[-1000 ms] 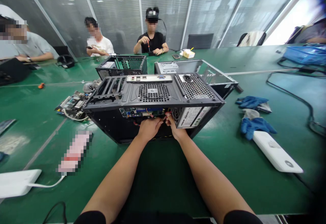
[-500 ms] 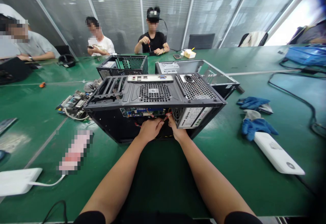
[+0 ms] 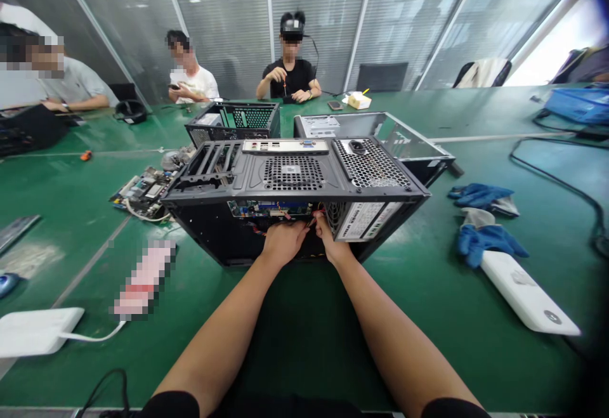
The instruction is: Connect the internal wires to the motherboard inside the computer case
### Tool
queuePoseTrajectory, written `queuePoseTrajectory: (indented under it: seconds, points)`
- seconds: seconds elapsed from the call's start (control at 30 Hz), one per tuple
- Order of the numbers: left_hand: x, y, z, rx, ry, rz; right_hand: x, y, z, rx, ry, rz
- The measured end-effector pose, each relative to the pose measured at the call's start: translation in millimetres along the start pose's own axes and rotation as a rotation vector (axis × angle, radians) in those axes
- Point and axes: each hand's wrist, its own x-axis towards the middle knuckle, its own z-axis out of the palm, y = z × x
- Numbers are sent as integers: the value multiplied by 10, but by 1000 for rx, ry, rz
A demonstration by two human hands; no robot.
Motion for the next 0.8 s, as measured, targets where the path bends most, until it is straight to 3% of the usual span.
queuePoseTrajectory:
  seconds: [0.57,0.8]
  points:
    - [84,-22,4,-299,-4,58,-14,19,-4,10,-33,-2]
    - [106,9,15,-379,-134,-10,0,32,-8,-1,-18,-6]
